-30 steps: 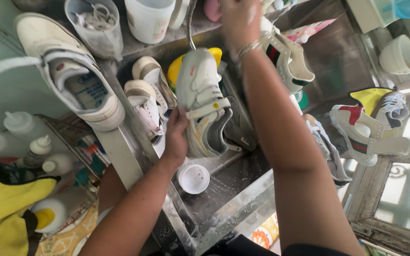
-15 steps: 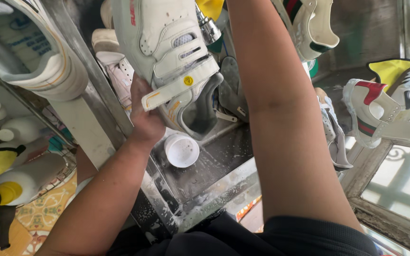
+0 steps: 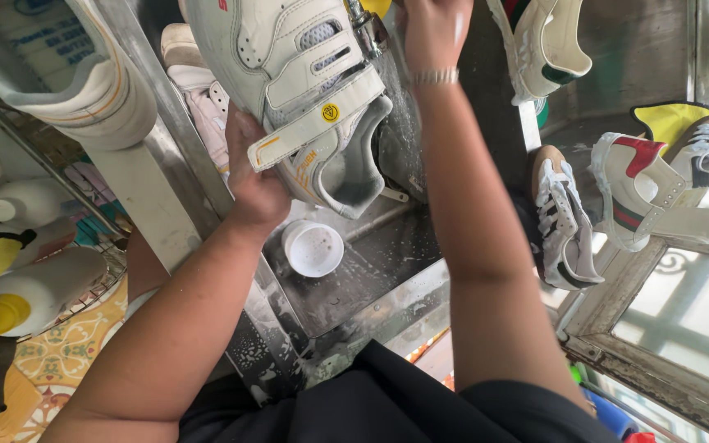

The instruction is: The person scrubs a white sneaker with a brush and a small paintbrush, then rinses it under running water. They repeat the process on a second sneaker, scrubbing the upper, sole, and interior before rinsing again.

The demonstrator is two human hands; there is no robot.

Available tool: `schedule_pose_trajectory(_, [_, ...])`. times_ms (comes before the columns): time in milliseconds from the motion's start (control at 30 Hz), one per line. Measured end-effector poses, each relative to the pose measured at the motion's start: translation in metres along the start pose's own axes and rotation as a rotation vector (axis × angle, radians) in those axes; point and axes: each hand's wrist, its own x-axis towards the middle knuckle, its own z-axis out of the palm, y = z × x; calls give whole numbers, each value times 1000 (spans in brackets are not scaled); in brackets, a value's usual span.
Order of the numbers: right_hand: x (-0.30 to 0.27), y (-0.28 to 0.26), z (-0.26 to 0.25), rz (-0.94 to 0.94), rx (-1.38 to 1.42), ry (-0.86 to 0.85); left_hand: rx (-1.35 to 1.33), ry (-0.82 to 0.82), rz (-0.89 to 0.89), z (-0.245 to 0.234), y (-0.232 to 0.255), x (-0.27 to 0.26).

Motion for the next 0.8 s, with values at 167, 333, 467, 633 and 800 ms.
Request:
schedule_pose_trajectory(167, [-76,28,0,568,692,22,-37,-22,-2,2,0,-2])
schedule_pose_trajectory(333, [-103,-3,-6,645,1238,-47,-149,-37,-21,1,-3,-2])
schedule_pose_trajectory(467, [-149,-85,-35,405,1158,-145,-70,-6,27,-1,-5,-1])
schedule_pose_trajectory(633, [-198,-191,-56,-492,-11,-530,13,46,43,-2,-10,1])
schedule_pose_trajectory(800, [-203,-206,-54,-640,-540,-578,-119,-40,2,-1,-3,-3])
